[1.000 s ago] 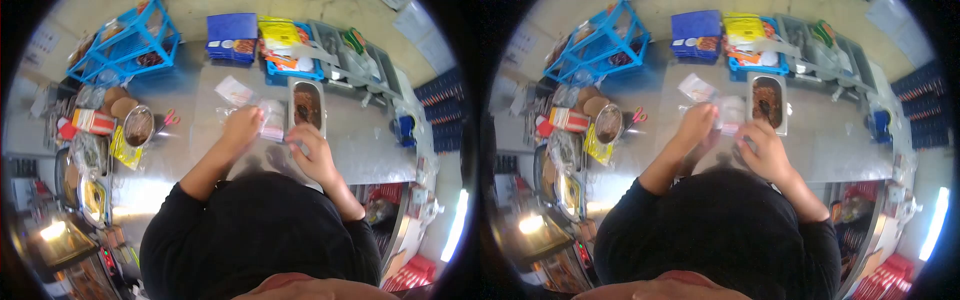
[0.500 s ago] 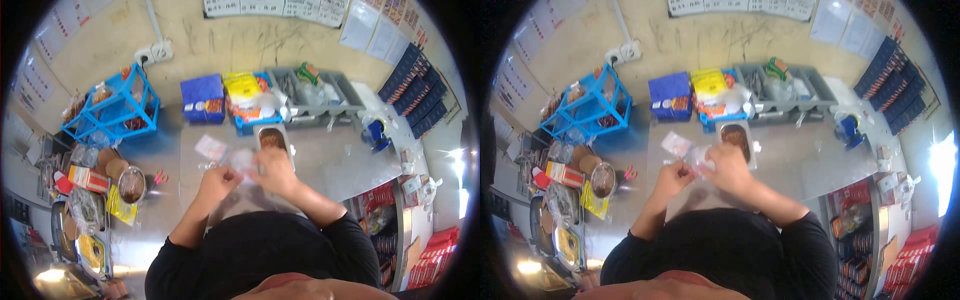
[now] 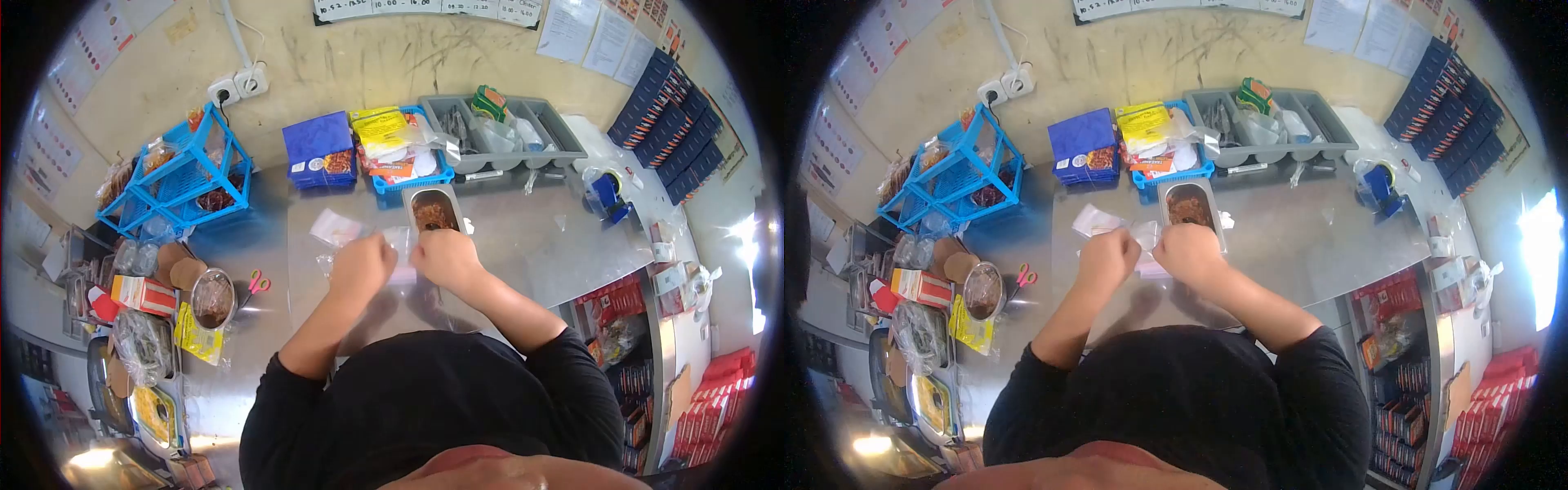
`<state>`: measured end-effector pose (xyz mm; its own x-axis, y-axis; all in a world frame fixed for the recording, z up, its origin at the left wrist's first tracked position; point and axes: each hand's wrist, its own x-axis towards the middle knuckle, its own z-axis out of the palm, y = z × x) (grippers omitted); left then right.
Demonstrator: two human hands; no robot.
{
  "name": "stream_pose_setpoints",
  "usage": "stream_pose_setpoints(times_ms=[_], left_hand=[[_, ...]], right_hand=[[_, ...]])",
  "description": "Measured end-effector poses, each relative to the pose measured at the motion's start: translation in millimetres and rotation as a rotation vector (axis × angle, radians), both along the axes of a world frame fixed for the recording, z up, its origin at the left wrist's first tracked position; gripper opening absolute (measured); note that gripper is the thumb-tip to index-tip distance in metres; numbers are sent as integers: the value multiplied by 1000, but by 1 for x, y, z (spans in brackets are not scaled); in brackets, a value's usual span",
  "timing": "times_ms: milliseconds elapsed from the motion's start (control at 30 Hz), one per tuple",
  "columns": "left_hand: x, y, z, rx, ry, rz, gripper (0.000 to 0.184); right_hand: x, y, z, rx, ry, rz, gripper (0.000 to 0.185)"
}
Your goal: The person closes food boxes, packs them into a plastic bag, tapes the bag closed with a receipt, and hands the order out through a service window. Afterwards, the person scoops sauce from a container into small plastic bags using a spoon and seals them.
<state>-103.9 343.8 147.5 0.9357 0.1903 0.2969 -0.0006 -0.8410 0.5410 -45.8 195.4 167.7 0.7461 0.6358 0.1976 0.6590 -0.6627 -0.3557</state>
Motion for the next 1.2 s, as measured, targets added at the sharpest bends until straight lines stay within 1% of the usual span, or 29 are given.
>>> stream_pose_setpoints(times_ms=[33, 67, 100, 167, 200, 233, 267, 333, 367, 400, 433, 467, 500, 533, 567, 600, 633, 667, 700, 767, 800, 833, 900, 933, 1000, 1033, 1100, 1133, 1200], left_hand=[[6, -1, 0, 94, -4, 17, 17], [7, -5, 6, 93, -8, 15, 17], [7, -11, 13, 93, -20, 0, 18], [5, -24, 34, 88, -30, -9, 19], [2, -31, 48, 104, 90, -75, 17], [0, -34, 53, 118, 211, -142, 18], [0, -32, 50, 114, 219, -143, 18], [1, -25, 41, 14, -150, -394, 37], [0, -24, 40, 8, -146, -394, 37], [-1, -22, 39, 151, -180, -476, 48], [-4, -21, 37, 290, -211, -558, 59], [-6, -21, 38, 273, -196, -560, 59], [-6, -21, 43, 236, -54, -569, 62], [-7, -20, 45, 193, 96, -581, 65], [-12, -18, 42, 162, 133, -589, 65], [-16, -13, 39, 108, 165, -564, 66], [-19, -6, 36, 64, 186, -535, 66], [-22, 2, 32, 15, 217, -490, 63], [-24, 10, 21, 5, 229, -487, 63], [-31, 19, -8, -273, 183, -333, 63], [-33, 18, -11, -277, 193, -331, 63], [-36, 17, -14, -299, 208, -317, 62], [-38, 12, -17, -333, 222, -289, 61], [-39, 8, -18, -385, 262, -274, 61], [-40, -2, -26, -445, 306, -243, 61], [-39, -7, -36, -485, 270, -265, 61], [-35, -19, -48, -525, 236, -283, 61], [-32, -26, -53, -486, 218, -310, 62], [-28, -33, -53, -458, 199, -320, 62]], right_hand=[[4, -1, 0, -13, -76, -32, 15], [4, -2, -1, 135, -205, 27, 15], [1, -5, 0, 134, -207, 26, 15], [-4, -10, 4, 212, -300, 78, 19], [0, -13, 2, 210, -294, 79, 19], [7, -17, 0, 67, -84, 114, 21], [10, -21, 1, -77, 126, 147, 23], [5, -35, 12, -72, 113, 137, 24], [2, -40, 19, -62, 97, 127, 24], [2, -42, 19, -66, 107, 125, 24], [2, -44, 18, -128, 99, 153, 25], [2, -47, 16, -196, 96, 184, 25], [2, -49, 16, -208, 122, 184, 25], [2, -51, 17, -171, 215, 272, 26], [0, -53, 15, -129, 320, 356, 29], [2, -61, 15, -137, 363, 355, 29], [10, -72, 18, 91, 274, 350, 32], [19, -80, 18, 317, 173, 338, 36], [26, -84, 13, 313, 188, 340, 36], [34, -88, -9, 24, -30, 165, 37], [41, -87, -31, 3, -33, 276, 29], [45, -84, -44, 1, -26, 279, 29], [52, -74, -57, 71, 58, 354, 25], [57, -71, -57, 66, 68, 364, 25], [72, -65, -51, 391, 234, 179, 17], [80, -62, -49, 389, 244, 187, 17], [94, -60, -45, 363, 253, 340, 13], [96, -64, -46, 359, 259, 346, 13], [98, -78, -48, 214, 297, 584, 13]])
